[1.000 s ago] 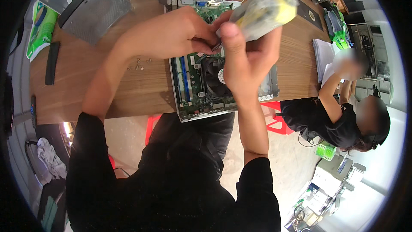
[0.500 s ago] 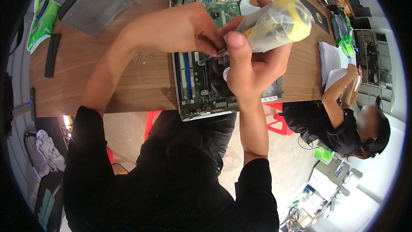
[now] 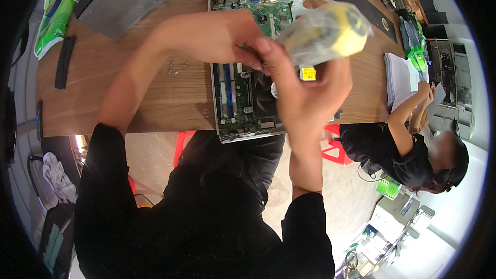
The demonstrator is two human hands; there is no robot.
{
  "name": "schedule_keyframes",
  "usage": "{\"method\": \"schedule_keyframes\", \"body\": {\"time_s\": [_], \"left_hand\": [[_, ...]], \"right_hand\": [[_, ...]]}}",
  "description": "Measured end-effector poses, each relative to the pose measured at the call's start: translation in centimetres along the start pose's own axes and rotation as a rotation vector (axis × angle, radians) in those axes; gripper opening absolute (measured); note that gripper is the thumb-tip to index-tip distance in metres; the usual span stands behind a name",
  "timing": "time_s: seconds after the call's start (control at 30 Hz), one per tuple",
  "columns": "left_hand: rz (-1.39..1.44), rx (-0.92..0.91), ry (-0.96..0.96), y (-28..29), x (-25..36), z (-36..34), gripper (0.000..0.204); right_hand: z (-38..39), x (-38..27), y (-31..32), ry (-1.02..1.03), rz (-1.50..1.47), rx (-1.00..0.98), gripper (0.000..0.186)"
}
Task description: The person uses a screwdriver to remove several screws from a motherboard inside a computer chassis, then unplugs cables from the board and lifts the motherboard assembly out of the case.
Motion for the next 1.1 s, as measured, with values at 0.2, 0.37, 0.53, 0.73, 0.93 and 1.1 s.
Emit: {"method": "schedule_keyframes", "body": {"time_s": [0.2, 0.37, 0.53, 0.73, 0.93, 1.1], "left_hand": [[-0.116, -0.016, -0.001, -0.1, -1.1, -0.3, 0.019], [-0.135, -0.012, -0.084, -0.4, -0.3, -0.4, 0.020], [-0.139, -0.055, 0.096, 0.1, 0.1, -0.2, 0.024], [0.014, -0.033, 0.148, 0.3, 0.2, -0.2, 0.026], [-0.104, -0.186, 0.241, -0.3, 0.0, -0.1, 0.024], [-0.131, -0.108, 0.220, -0.3, 0.6, -0.4, 0.026]], "right_hand": [[-1.5, 0.7, 1.4, -0.161, -0.269, -0.094, 0.074], [-1.5, -0.7, 1.6, 0.077, -0.128, 0.032, 0.077], [-2.4, -2.5, 1.3, 0.241, 0.089, 0.121, 0.061], [-3.7, -2.2, 0.9, 0.159, -0.041, 0.004, 0.066], [-4.2, -2.2, 0.3, 0.149, -0.388, -0.422, 0.090], [-4.0, -1.8, 1.0, 0.122, -0.383, -0.100, 0.064]]}}
Point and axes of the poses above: each hand's wrist, its own z-axis away from the middle knuckle, its own y-axis out of the back of the hand, x = y × z, the point moved 3 cm from there along -z, towards the middle knuckle, and after that the axes turned 12 degrees about x, right-handed, at the moved point
